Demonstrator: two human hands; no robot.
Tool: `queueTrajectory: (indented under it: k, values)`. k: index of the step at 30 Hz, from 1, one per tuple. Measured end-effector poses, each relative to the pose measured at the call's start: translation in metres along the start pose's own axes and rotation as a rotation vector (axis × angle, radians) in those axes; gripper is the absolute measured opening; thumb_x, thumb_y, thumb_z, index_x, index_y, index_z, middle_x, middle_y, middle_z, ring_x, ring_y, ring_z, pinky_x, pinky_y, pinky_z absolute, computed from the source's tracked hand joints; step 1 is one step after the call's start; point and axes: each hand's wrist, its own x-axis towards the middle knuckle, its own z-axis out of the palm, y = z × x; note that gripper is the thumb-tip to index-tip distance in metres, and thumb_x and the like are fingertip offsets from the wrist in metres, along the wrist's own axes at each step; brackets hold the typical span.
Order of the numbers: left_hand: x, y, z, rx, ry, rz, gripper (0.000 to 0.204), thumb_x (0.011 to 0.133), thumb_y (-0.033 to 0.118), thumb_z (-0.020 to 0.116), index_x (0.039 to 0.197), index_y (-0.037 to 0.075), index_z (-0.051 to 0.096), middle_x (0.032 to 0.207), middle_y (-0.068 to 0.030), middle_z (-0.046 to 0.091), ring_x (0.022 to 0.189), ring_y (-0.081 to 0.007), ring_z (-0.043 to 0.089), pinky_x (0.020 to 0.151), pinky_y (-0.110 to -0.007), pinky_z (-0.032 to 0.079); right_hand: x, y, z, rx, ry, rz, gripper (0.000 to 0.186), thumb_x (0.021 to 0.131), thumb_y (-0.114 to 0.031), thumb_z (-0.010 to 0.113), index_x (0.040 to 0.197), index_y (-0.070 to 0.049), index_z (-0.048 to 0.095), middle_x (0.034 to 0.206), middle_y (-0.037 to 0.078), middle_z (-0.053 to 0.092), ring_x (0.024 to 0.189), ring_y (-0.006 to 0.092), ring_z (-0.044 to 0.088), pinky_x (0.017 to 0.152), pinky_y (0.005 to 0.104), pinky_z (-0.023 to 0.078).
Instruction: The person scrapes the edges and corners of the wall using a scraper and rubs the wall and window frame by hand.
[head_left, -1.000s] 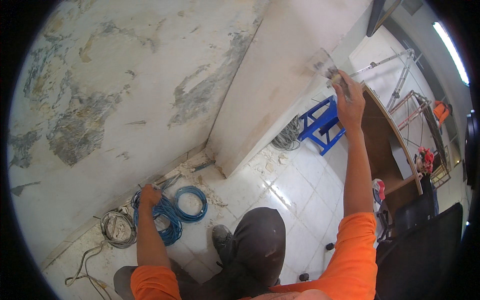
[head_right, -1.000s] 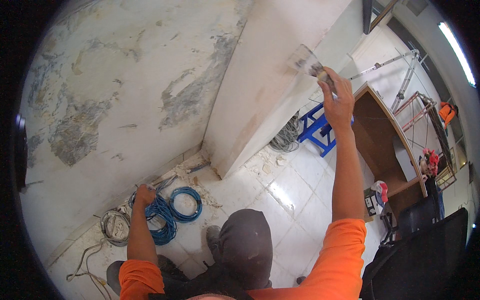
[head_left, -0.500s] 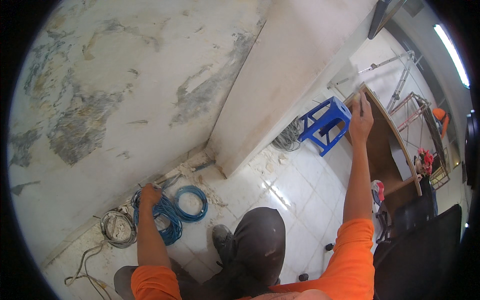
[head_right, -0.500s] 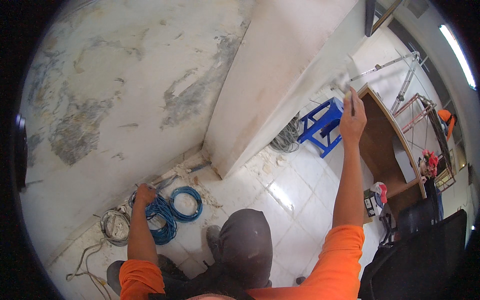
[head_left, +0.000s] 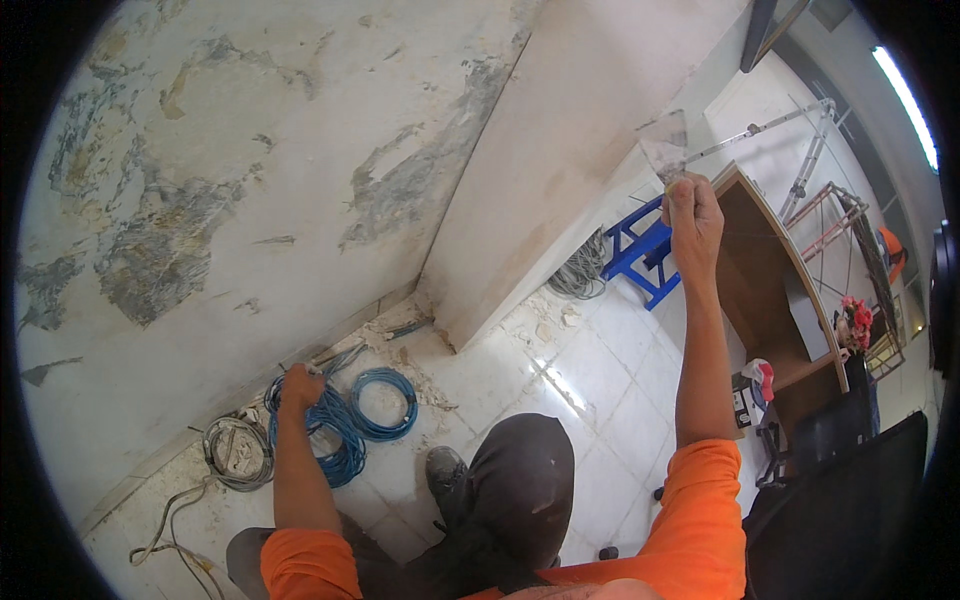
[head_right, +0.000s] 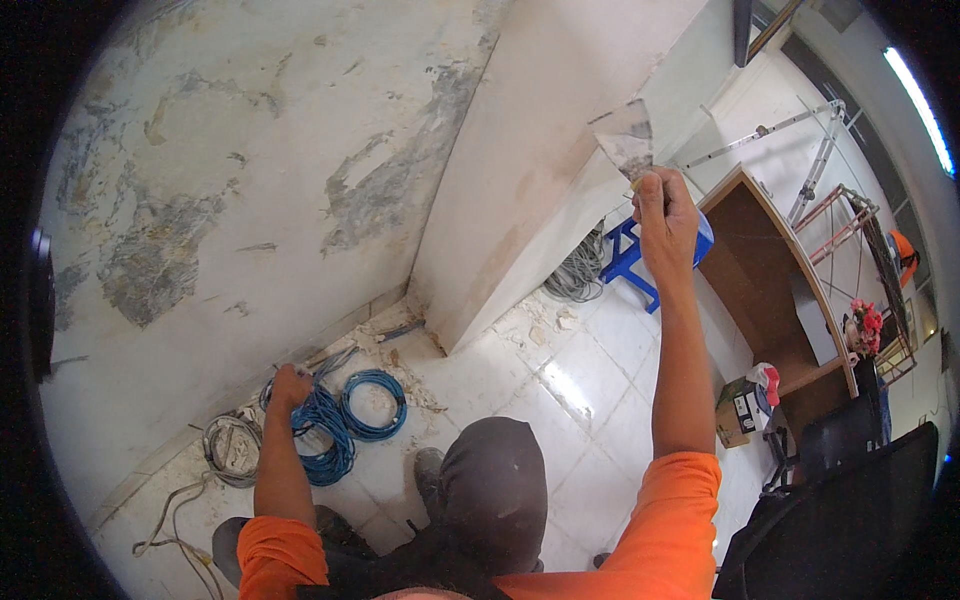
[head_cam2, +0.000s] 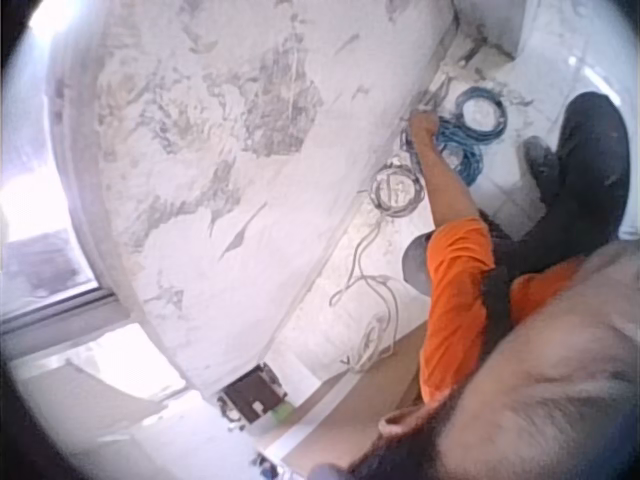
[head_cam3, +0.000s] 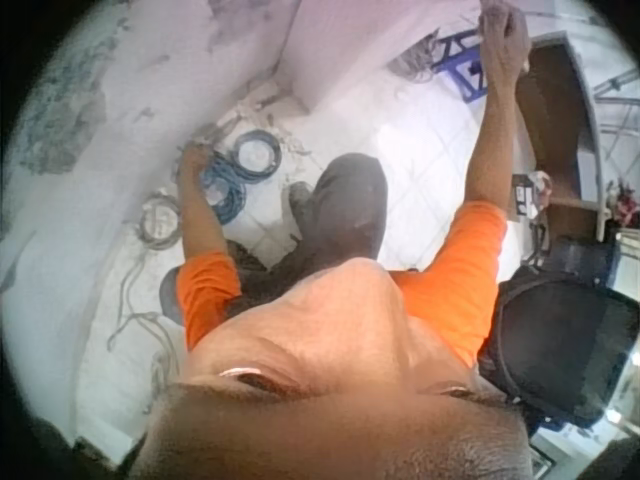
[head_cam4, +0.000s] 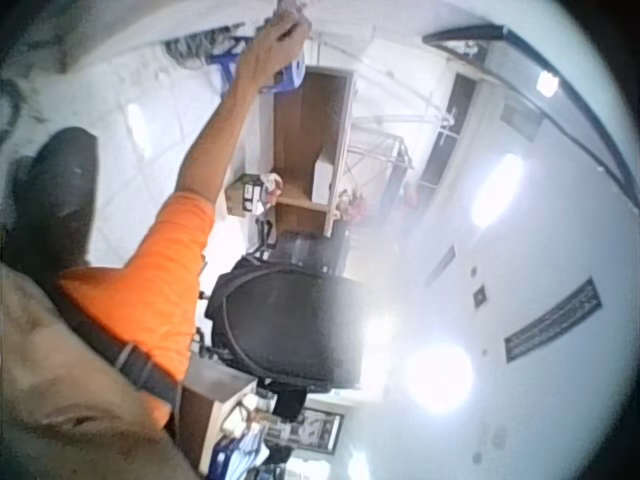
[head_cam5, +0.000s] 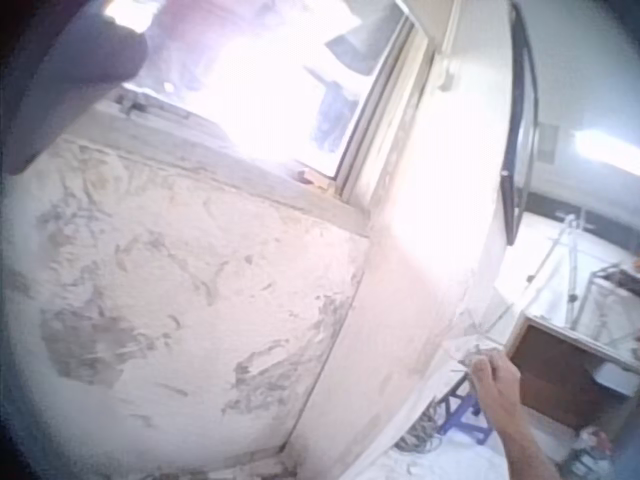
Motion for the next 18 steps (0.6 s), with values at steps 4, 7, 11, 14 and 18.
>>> queueTrajectory:
  k: [4,7,11,14,18]
  values:
    - [0.007,-0.009,0.007,0.072,-0.001,0.020,0.043,0.077,0.027,0.070,0.096,-0.012,0.066,0.097,-0.0334,0.069,0.099,-0.0454,0.068,0.089,-0.047,0.054,0.029,0.012,0.002,-0.263,-0.011,-0.152,0.033,0.105,-0.033,0.059,0.104,-0.001,0.067,0.081,0.001,0.063,0.072,0.0079,0.054,0.065,0.0245,0.044]
    - [0.009,-0.009,0.007,0.048,-0.023,0.025,0.045,0.078,0.028,0.070,0.098,-0.012,0.065,0.097,-0.0331,0.070,0.100,-0.0452,0.068,0.089,-0.047,0.054,0.050,0.021,0.001,-0.337,-0.022,-0.242,0.031,0.104,-0.031,0.060,0.107,-0.001,0.068,0.085,0.003,0.067,0.075,0.0103,0.058,0.070,0.0266,0.047]
    - [0.012,-0.022,0.012,0.119,0.032,0.019,0.046,0.079,0.031,0.071,0.098,-0.011,0.066,0.097,-0.0329,0.070,0.100,-0.0452,0.068,0.089,-0.047,0.054,0.060,0.036,-0.002,-0.248,-0.081,-0.177,0.031,0.104,-0.029,0.060,0.111,0.001,0.067,0.093,0.006,0.071,0.083,0.0146,0.062,0.080,0.0283,0.050]
    - [0.013,-0.022,0.011,0.110,0.025,0.008,0.045,0.079,0.031,0.071,0.098,-0.010,0.067,0.098,-0.0329,0.070,0.099,-0.0456,0.068,0.089,-0.047,0.054,0.058,0.045,-0.018,-0.292,-0.044,-0.135,0.034,0.104,-0.031,0.059,0.112,0.001,0.068,0.094,0.007,0.071,0.085,0.0148,0.062,0.083,0.0277,0.050]
    - [0.011,-0.014,0.011,0.106,0.030,-0.038,0.041,0.079,0.028,0.071,0.095,-0.010,0.068,0.097,-0.0329,0.070,0.098,-0.0456,0.069,0.088,-0.048,0.054,0.047,0.063,-0.054,-0.340,0.028,-0.090,0.037,0.105,-0.034,0.057,0.112,0.000,0.068,0.089,0.004,0.067,0.082,0.0122,0.059,0.078,0.0261,0.049]
